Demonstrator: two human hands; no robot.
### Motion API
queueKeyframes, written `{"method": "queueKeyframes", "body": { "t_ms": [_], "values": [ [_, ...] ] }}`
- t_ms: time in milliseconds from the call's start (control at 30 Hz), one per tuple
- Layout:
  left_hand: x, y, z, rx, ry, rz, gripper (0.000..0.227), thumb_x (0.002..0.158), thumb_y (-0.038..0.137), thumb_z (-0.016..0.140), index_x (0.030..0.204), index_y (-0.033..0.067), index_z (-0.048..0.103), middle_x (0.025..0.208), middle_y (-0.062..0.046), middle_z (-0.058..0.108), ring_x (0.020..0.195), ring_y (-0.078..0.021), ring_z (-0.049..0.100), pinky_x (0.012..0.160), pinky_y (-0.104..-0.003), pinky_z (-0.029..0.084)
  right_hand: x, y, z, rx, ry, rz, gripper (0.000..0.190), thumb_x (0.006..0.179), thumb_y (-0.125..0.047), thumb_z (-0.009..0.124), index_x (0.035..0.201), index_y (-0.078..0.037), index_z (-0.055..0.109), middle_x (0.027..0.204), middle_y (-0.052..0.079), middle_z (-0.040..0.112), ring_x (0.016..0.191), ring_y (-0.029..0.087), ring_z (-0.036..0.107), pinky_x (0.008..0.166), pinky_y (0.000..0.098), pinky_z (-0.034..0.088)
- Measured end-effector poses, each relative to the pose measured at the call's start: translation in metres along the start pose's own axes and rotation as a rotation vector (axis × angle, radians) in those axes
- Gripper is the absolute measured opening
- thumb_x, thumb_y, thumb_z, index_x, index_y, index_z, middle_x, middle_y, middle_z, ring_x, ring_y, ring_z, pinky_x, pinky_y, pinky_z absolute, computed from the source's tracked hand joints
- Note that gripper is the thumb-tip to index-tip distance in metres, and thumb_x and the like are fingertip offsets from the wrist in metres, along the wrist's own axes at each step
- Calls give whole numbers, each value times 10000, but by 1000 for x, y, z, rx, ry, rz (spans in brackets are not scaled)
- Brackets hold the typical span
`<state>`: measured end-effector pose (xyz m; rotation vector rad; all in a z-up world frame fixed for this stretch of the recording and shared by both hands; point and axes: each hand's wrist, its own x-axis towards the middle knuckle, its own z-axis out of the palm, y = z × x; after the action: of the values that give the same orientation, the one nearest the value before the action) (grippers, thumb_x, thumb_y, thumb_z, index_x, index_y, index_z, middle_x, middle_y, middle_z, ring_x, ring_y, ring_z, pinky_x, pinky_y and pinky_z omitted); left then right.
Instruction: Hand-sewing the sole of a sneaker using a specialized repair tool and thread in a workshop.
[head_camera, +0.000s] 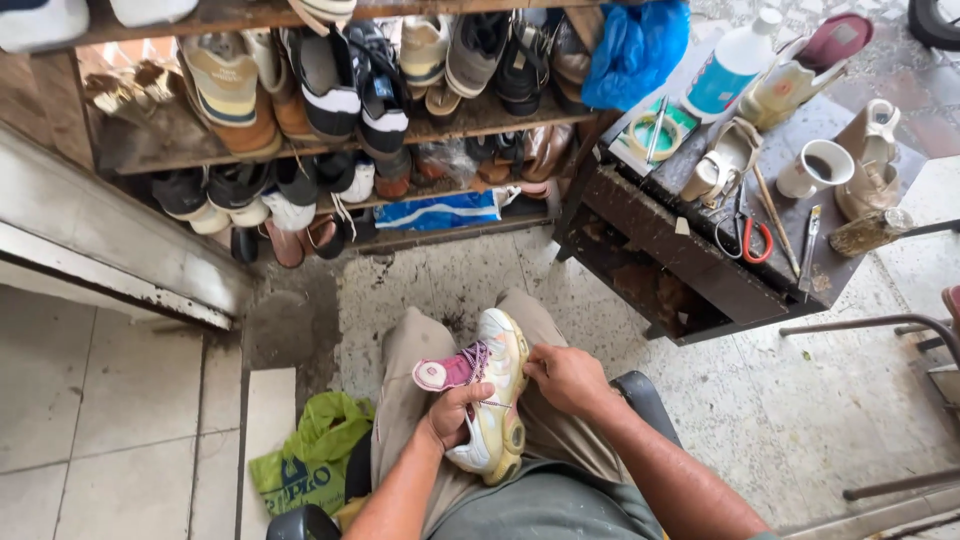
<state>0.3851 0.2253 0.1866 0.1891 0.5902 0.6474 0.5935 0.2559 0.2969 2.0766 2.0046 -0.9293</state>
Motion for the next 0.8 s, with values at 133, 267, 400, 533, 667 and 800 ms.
{"method": "queueKeyframes", "body": {
  "t_ms": [133,267,400,533,667,800],
  "values": [
    [2,2,-5,-28,-11,21,592,811,142,675,1366,-43,585,1229,-239,694,1107,-407,672,1034,-531,524,4,0,0,0,33,-41,247,979,-397,529,978,-202,681,1010,58,759,911,325,679,742,492,515],
    [1,6,-4,13,-7,29,580,785,143,711,1331,-25,610,1183,-217,715,1060,-385,691,1005,-522,543,12,1,-3,-67,9,-166,252,974,-324,558,775,-172,578,753,47,676,714,291,592,597,457,431],
    [0,6,-1,41,8,15,545,787,130,708,1302,-31,626,1155,-213,724,1029,-369,701,994,-504,550,15,-1,-12,-123,-59,-214,268,999,-337,542,792,-170,576,738,29,660,683,258,579,576,433,415],
    [-3,6,9,51,36,23,584,761,122,717,1318,-20,614,1158,-215,717,1033,-374,693,988,-514,553,18,3,-8,-163,-48,-235,246,1003,-365,502,834,-209,589,780,-1,680,723,243,593,603,426,431],
    [-2,2,6,36,41,46,572,780,112,704,1329,-17,611,1180,-211,713,1064,-373,686,1014,-509,538,10,-1,-7,-95,-83,-129,285,1041,-427,478,920,-195,591,873,47,699,807,283,617,674,454,461],
    [-13,3,27,-15,136,113,566,819,115,677,1361,-32,604,1237,-249,698,1106,-405,674,1028,-525,532,10,4,-3,-45,-30,-106,290,1000,-415,533,850,-176,597,852,56,717,792,290,636,652,454,467]
  ]
}}
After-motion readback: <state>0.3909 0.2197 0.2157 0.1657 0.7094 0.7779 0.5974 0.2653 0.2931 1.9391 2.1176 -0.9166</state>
